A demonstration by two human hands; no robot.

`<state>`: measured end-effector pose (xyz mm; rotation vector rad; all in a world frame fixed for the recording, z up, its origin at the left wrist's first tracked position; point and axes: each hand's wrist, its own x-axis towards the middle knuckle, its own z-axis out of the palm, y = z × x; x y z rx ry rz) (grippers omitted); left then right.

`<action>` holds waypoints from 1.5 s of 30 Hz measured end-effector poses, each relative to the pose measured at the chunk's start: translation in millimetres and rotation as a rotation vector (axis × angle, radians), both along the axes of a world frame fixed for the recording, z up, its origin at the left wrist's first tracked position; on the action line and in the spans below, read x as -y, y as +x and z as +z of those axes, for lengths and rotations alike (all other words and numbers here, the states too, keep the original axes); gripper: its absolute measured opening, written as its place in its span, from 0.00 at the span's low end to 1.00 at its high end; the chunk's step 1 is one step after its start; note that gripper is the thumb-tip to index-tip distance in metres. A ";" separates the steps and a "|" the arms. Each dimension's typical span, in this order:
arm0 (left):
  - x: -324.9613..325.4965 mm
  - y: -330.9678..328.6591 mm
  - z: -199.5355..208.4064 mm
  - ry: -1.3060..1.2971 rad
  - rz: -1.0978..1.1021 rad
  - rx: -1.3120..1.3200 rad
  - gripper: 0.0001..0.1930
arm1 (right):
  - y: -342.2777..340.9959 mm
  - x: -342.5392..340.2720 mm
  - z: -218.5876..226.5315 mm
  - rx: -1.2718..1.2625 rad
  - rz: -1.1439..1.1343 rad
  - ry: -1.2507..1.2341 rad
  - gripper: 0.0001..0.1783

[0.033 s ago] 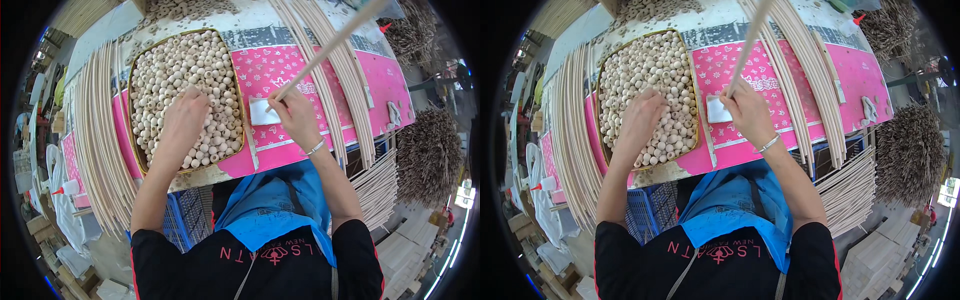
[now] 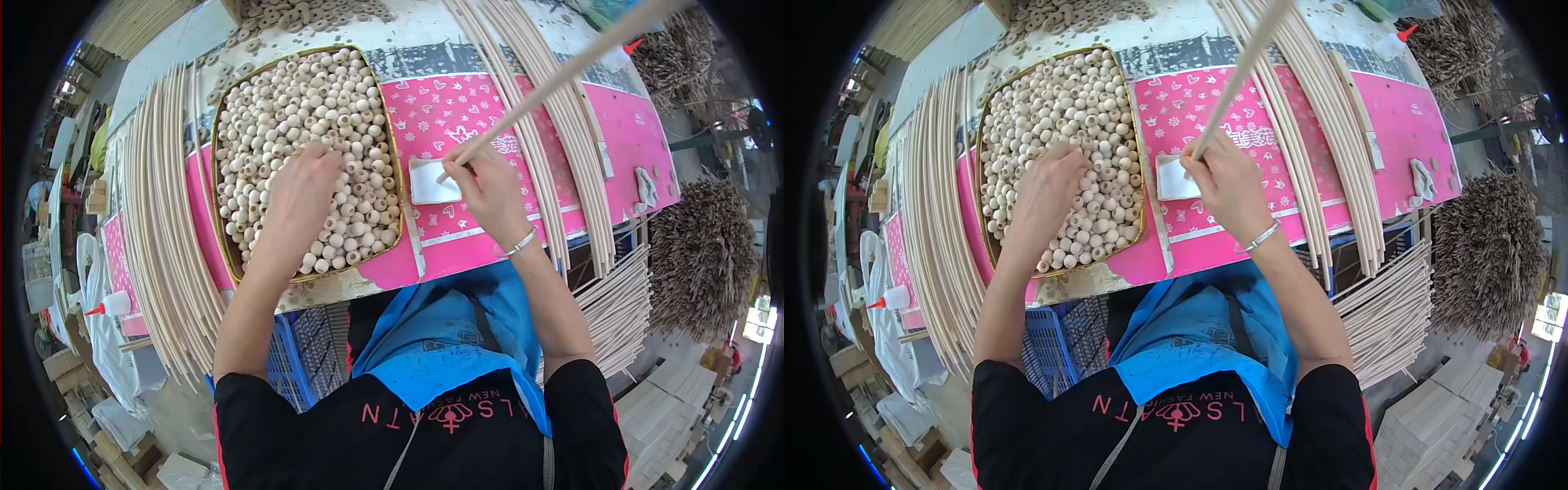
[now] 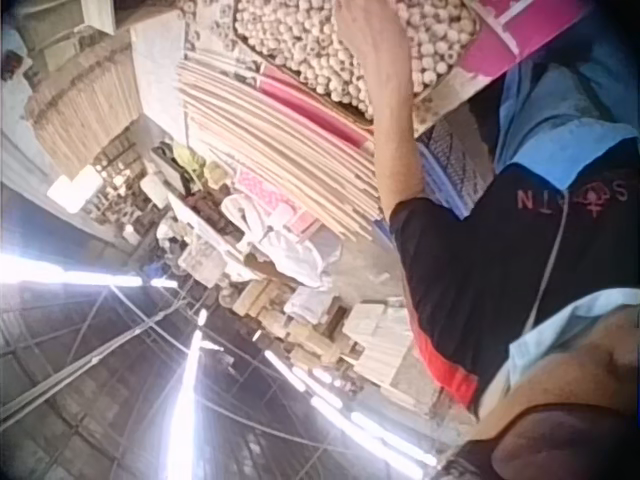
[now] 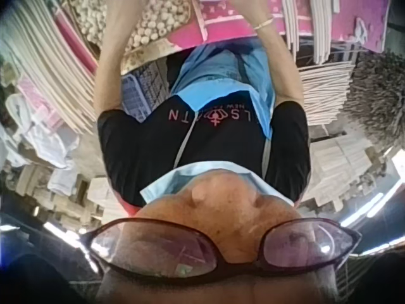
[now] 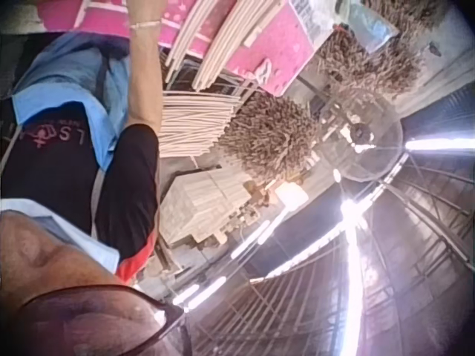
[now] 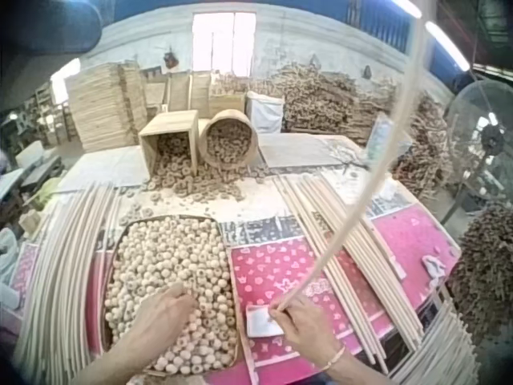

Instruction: Assembling wooden parts by attaching wooden beads to the ends of long wooden rods using small pieces of adhesive tape.

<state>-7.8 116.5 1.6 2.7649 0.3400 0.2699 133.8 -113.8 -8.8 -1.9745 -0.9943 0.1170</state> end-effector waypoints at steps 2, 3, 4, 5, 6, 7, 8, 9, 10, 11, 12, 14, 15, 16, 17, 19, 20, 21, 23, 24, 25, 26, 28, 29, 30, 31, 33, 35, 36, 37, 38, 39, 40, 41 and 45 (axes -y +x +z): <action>-3.3 1.4 1.1 0.046 -0.037 -0.036 0.06 | 1.3 4.3 2.0 -0.033 -0.006 0.040 0.05; -4.5 3.3 1.3 0.076 -0.070 -0.059 0.06 | 3.3 6.9 2.8 -0.075 -0.003 0.078 0.06; -6.4 4.2 2.1 0.084 -0.084 -0.105 0.07 | 6.4 9.2 3.1 -0.041 -0.024 0.036 0.05; -8.3 4.8 3.1 0.092 -0.069 -0.117 0.07 | 8.3 11.4 2.6 -0.047 -0.036 0.079 0.06; -10.1 4.7 4.1 0.057 -0.088 -0.112 0.07 | 10.7 12.8 1.6 -0.073 -0.050 0.122 0.06; -11.7 4.8 5.2 0.025 -0.108 -0.106 0.08 | 11.8 15.5 0.6 -0.067 -0.057 0.147 0.06; -12.8 4.4 5.7 0.016 -0.130 -0.136 0.09 | 13.2 16.4 -1.5 -0.053 -0.052 0.154 0.06; -12.7 5.5 5.1 0.017 -0.133 -0.140 0.09 | 13.7 18.4 -3.4 -0.099 -0.075 0.176 0.06; -12.7 6.1 4.6 0.059 -0.124 -0.152 0.10 | 13.8 20.0 -5.8 -0.164 -0.118 0.189 0.06; -11.5 6.4 3.6 0.099 -0.120 -0.130 0.11 | 13.3 21.3 -8.2 -0.148 -0.097 0.191 0.06; -8.9 7.0 2.4 0.197 -0.168 -0.070 0.10 | 12.2 22.9 -10.3 -0.201 -0.105 0.211 0.06; -8.5 8.0 3.9 0.217 -0.166 -0.107 0.10 | 11.7 24.9 -13.2 -0.253 -0.108 0.238 0.07; -8.6 8.8 5.6 0.224 -0.195 -0.145 0.10 | 11.6 26.4 -13.8 -0.261 -0.112 0.247 0.07; -9.0 9.8 7.8 0.188 -0.175 -0.123 0.10 | 11.7 27.4 -14.1 -0.272 -0.109 0.258 0.07; -8.6 9.8 10.3 0.188 -0.180 -0.126 0.10 | 11.9 28.1 -14.3 -0.272 -0.125 0.253 0.07; -7.4 8.1 16.1 0.020 -0.054 0.012 0.10 | 11.8 29.3 -13.2 -0.243 -0.143 0.276 0.07; -6.8 7.1 18.9 -0.136 -0.042 0.070 0.08 | 11.7 29.7 -11.8 -0.237 -0.122 0.273 0.07; -1.8 6.3 19.1 -0.366 -0.022 0.103 0.08 | 10.8 30.2 -10.0 -0.262 -0.130 0.311 0.07; 16.3 9.0 12.3 -0.860 0.000 0.221 0.08 | 9.8 31.5 -4.9 -0.345 -0.122 0.364 0.07; 27.5 10.7 7.1 -0.989 0.027 0.227 0.08 | 8.7 32.4 -1.8 -0.344 -0.124 0.357 0.07; 36.3 12.1 3.3 -1.119 0.043 0.235 0.09 | 8.7 33.6 2.0 -0.345 -0.117 0.398 0.07; 43.2 11.1 1.0 -1.217 0.072 0.182 0.11 | 8.6 35.1 6.3 -0.346 -0.115 0.438 0.07; 58.9 14.2 -3.2 -1.421 0.056 0.203 0.12 | 7.8 39.2 15.5 -0.335 -0.109 0.452 0.07; 63.5 16.7 -3.5 -1.471 0.035 0.180 0.13 | 7.2 41.3 20.0 -0.329 -0.112 0.472 0.07; 68.4 18.9 -3.3 -1.472 0.004 0.202 0.13 | 5.3 43.3 24.0 -0.315 -0.101 0.489 0.07; 74.4 20.8 -2.9 -1.591 0.086 0.245 0.13 | 3.6 44.9 27.5 -0.309 -0.100 0.490 0.07; 83.7 23.0 -1.0 -1.799 0.139 0.340 0.13 | -1.4 46.7 31.9 -0.302 -0.092 0.554 0.07; 88.7 23.6 0.0 -1.880 0.185 0.268 0.13 | -7.3 47.2 33.1 -0.299 -0.075 0.580 0.07; 90.6 23.5 -0.2 -1.956 0.190 0.204 0.13 | -10.3 47.0 32.5 -0.308 -0.066 0.618 0.08; 94.9 24.1 -1.1 -1.997 0.214 0.251 0.12 | -12.7 47.0 31.7 -0.312 -0.050 0.655 0.08; 97.4 24.2 -1.8 -2.009 0.173 0.272 0.12 | -14.7 47.0 30.6 -0.315 -0.058 0.656 0.08; 99.5 24.3 -2.3 -2.054 0.204 0.279 0.12 | -16.2 46.9 29.2 -0.322 -0.042 0.673 0.08; 101.5 24.2 -2.5 -2.097 0.236 0.286 0.12 | -17.3 47.0 28.0 -0.334 -0.032 0.689 0.08; 103.3 24.2 -2.3 -2.094 0.236 0.286 0.12 | -17.9 47.1 26.8 -0.331 -0.025 0.693 0.08; 109.3 24.6 -0.6 -2.085 0.199 0.257 0.12 | -17.9 48.8 23.5 -0.327 -0.026 0.674 0.10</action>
